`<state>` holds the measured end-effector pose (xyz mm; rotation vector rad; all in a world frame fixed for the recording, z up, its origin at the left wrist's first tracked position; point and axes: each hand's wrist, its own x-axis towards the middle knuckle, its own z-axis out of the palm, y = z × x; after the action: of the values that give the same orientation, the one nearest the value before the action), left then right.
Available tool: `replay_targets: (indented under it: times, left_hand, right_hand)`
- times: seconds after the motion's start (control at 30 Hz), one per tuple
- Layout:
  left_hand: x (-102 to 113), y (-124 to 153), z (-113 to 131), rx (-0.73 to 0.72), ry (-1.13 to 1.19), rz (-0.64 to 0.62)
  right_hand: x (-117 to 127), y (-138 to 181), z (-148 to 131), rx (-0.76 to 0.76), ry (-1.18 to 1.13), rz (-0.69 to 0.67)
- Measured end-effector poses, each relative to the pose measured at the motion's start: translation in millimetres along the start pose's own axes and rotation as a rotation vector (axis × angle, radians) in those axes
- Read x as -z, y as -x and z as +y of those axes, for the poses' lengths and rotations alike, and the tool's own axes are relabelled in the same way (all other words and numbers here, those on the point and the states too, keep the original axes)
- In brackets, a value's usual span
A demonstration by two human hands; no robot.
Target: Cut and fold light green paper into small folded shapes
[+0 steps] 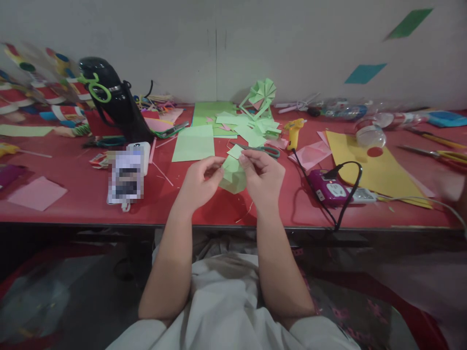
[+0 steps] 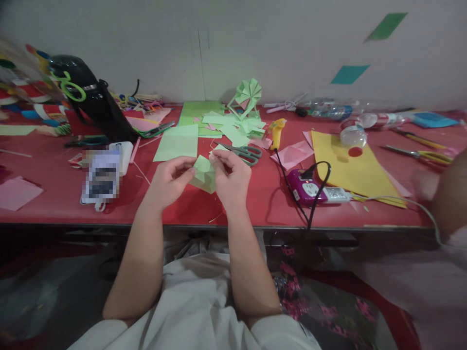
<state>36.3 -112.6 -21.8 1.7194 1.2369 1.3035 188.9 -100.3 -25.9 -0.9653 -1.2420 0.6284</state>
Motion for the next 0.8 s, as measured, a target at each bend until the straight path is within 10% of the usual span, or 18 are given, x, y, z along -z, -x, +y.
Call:
replay_targets:
  times: [0.63, 0.8]
  left_hand:
    - [-6.2, -2.6, 3.1, -0.001, 0.056, 0.135]
    - [-4.8, -3.3, 2.3, -0.002, 0.048, 0.252]
  right_hand:
    - [1.9, -3.3, 1.7, -0.120, -0.109, -0.026]
    - [7.7, -5.8, 2.1, -0.270, -0.216, -0.207]
